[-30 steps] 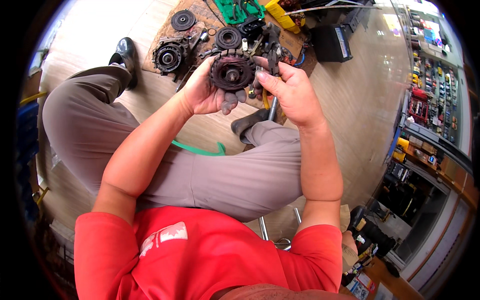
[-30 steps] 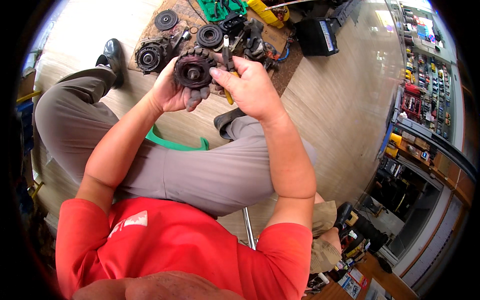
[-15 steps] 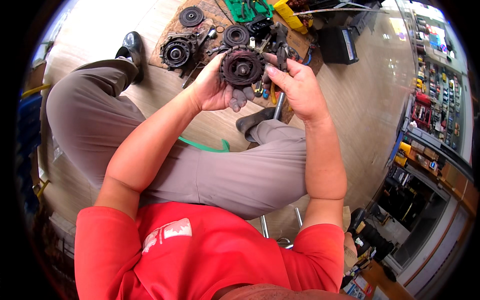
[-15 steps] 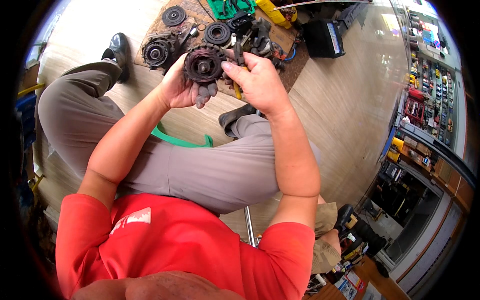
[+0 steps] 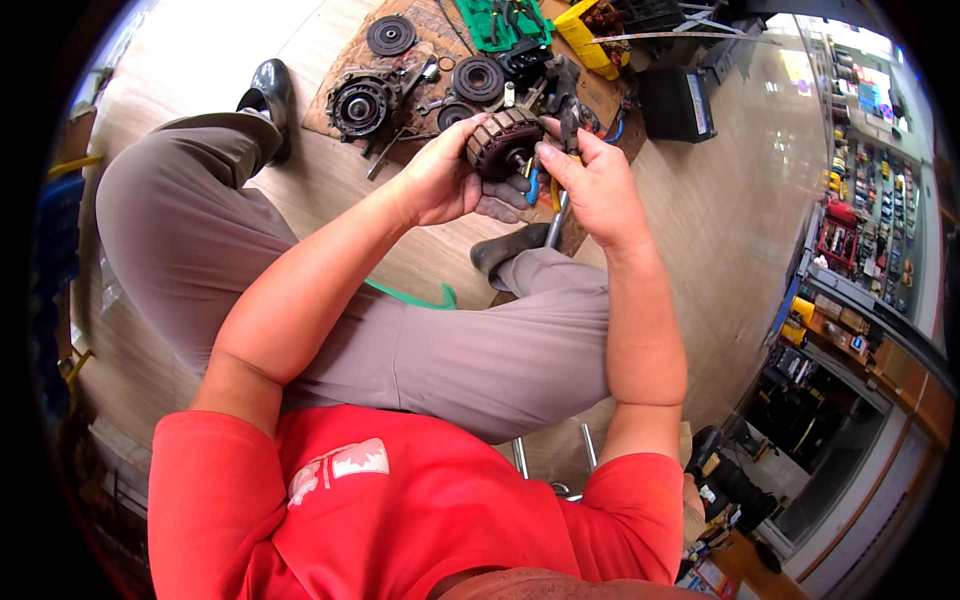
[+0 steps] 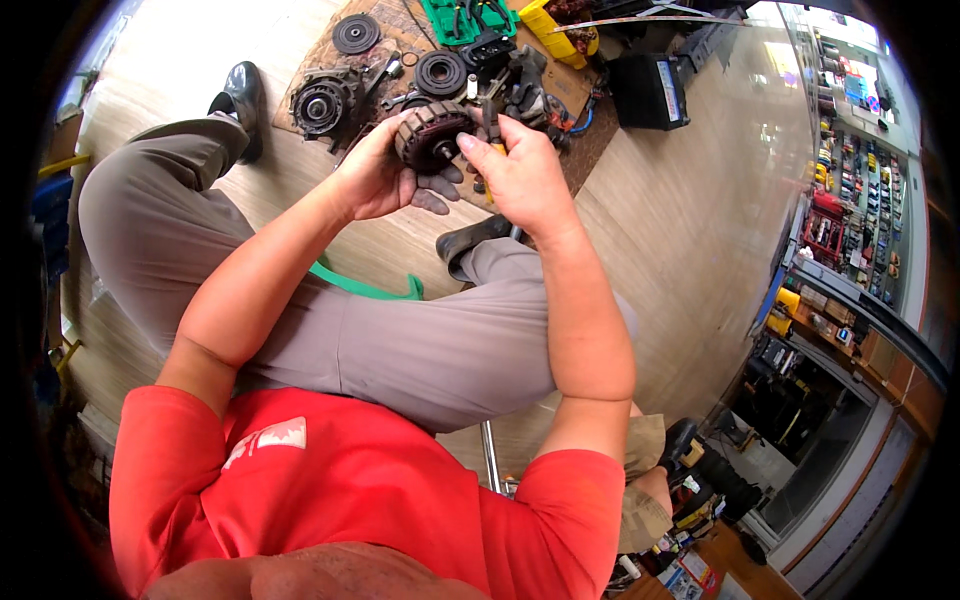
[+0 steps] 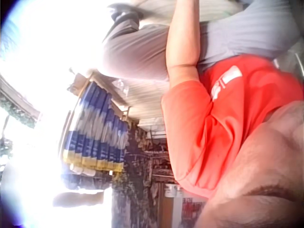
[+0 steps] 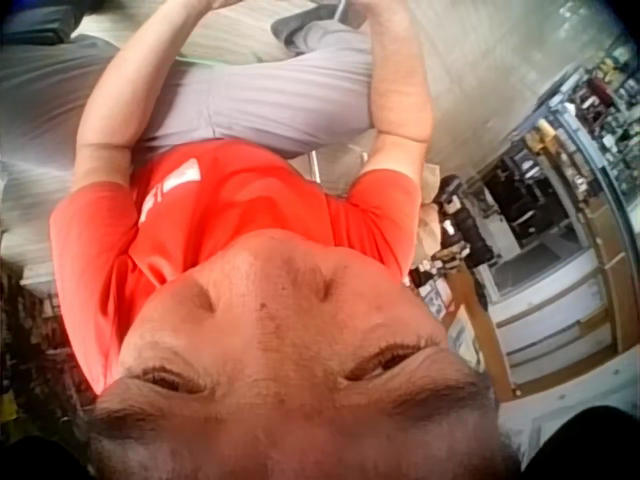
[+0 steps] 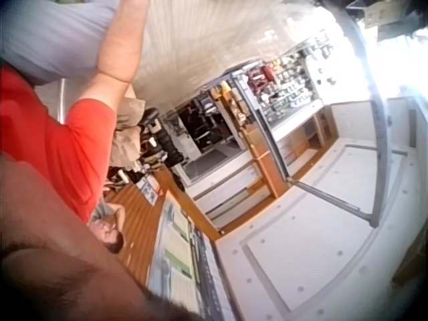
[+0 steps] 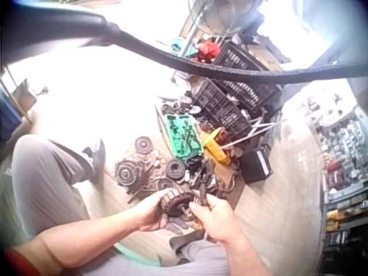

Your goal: The person disassembles a mechanical assembly by hand and with pliers while sitting on the floor. They handle gears, a stator, and a circuit board, removing small pins and components from the assembly.

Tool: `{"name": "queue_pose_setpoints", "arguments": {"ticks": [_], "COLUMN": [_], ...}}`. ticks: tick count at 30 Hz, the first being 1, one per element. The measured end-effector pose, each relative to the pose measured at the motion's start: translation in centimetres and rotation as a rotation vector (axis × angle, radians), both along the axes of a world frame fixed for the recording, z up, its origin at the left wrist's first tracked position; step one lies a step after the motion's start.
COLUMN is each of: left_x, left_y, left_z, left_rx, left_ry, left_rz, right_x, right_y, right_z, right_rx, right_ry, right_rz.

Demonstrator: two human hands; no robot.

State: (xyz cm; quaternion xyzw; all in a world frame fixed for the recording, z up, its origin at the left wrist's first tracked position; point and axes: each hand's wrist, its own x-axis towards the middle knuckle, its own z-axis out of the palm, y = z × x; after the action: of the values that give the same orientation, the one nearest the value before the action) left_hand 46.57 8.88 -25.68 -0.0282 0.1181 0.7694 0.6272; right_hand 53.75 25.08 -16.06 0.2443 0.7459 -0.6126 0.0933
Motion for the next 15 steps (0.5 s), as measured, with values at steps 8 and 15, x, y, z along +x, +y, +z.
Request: {"name": "queue_pose_setpoints", "arguments": {"ticks": [8,15], "left_x": [-0.1,-0.2], "left_y": [0.0,-0.1], "left_z": [-1.1,-0.3], "left_rx": [-0.056,-0.110], "left_ry": [0.024,0.190], "left_rz": [-0.012,0.200], "right_x": [-0.6,-0.5], "right_y": [-0.5,-0.5], "right_z": [-0.3,-0.7], "right_rx": [0.201,-0.013], "right_ry": [0.101,0.049], "right_rz": [0.004,-0.078]}}
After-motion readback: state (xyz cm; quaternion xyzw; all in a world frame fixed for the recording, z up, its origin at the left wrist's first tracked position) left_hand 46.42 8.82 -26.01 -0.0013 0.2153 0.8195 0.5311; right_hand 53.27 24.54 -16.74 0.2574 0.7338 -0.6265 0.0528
